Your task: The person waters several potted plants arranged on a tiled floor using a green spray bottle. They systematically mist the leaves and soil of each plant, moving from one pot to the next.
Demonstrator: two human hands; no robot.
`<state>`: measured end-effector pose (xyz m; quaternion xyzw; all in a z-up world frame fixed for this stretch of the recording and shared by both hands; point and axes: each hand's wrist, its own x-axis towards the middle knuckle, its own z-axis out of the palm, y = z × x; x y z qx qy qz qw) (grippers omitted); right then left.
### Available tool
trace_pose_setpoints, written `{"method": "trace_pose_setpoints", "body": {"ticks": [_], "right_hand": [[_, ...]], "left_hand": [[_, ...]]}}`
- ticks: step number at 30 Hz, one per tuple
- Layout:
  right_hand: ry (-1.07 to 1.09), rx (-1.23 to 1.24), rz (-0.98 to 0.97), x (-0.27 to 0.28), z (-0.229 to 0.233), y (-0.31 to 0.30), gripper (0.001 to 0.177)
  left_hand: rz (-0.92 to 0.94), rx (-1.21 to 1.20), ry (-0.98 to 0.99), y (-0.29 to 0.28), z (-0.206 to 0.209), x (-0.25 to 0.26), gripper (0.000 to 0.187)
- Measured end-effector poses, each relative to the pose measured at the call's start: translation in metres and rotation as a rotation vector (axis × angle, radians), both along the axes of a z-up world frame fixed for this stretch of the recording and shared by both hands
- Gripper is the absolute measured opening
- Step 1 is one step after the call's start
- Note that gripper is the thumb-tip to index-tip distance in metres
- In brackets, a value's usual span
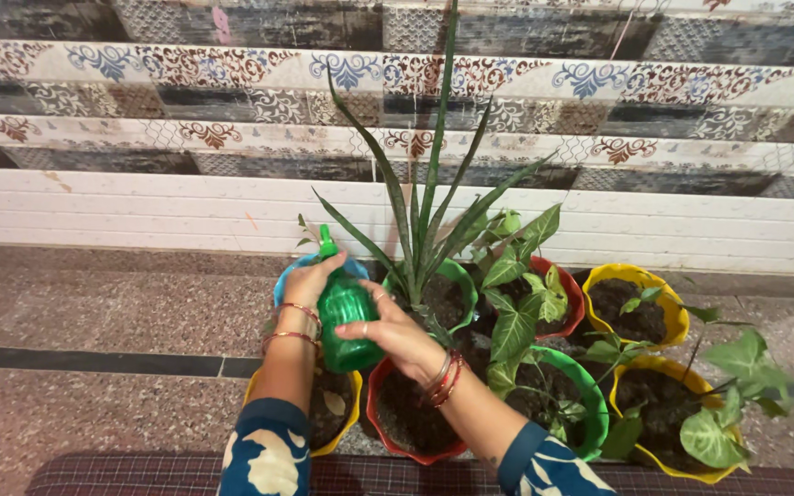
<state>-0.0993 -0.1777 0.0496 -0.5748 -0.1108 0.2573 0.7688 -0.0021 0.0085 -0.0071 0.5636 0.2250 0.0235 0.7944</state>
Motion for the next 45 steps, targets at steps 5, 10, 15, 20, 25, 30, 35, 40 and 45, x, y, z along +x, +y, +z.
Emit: {"method": "trace_pose_setpoints", "body": {"ticks": [5,10,15,20,25,30,35,40,45], "right_hand": [[-0.033,0.033,-0.022,-0.003,-0.009,0.000,0.096],[-0.011,-0.053,-0.100,-0.013,-0.006,-0.011,0.096],[-0.023,-0.050,-0.095,-0.013,0.000,-0.013,0.095],[-0.017,0.050,-0.047,-0.009,0.000,0.000,0.091],[-0.026,0.064,-0.081,-0.013,0.005,-0.010,0.089],[-0.034,-0.010,-0.121,-0.017,0.013,-0.022,0.090],[-0.016,0.038,-0.101,-0.019,0.013,-0.028,0.090],[-0.050,0.050,-0.070,-0.020,0.006,-0.022,0.093],[-0.099,0.073,-0.075,-0.031,0.000,-0.015,0.096]], "left_hand": [[0.003,0.013,-0.029,0.002,-0.014,0.002,0.035],[-0.080,0.248,0.005,-0.019,-0.012,-0.004,0.043],[-0.089,0.162,-0.013,-0.024,-0.001,-0.007,0.038],[-0.039,0.525,-0.010,0.002,0.010,-0.010,0.044],[-0.059,0.201,-0.082,-0.002,0.002,-0.007,0.045],[-0.070,0.446,-0.064,-0.013,-0.001,-0.004,0.051],[-0.197,0.102,-0.044,-0.022,0.001,-0.001,0.044],[-0.310,0.037,-0.115,-0.014,0.016,-0.023,0.034],[-0.205,0.042,-0.069,-0.015,0.016,-0.030,0.035]]}}
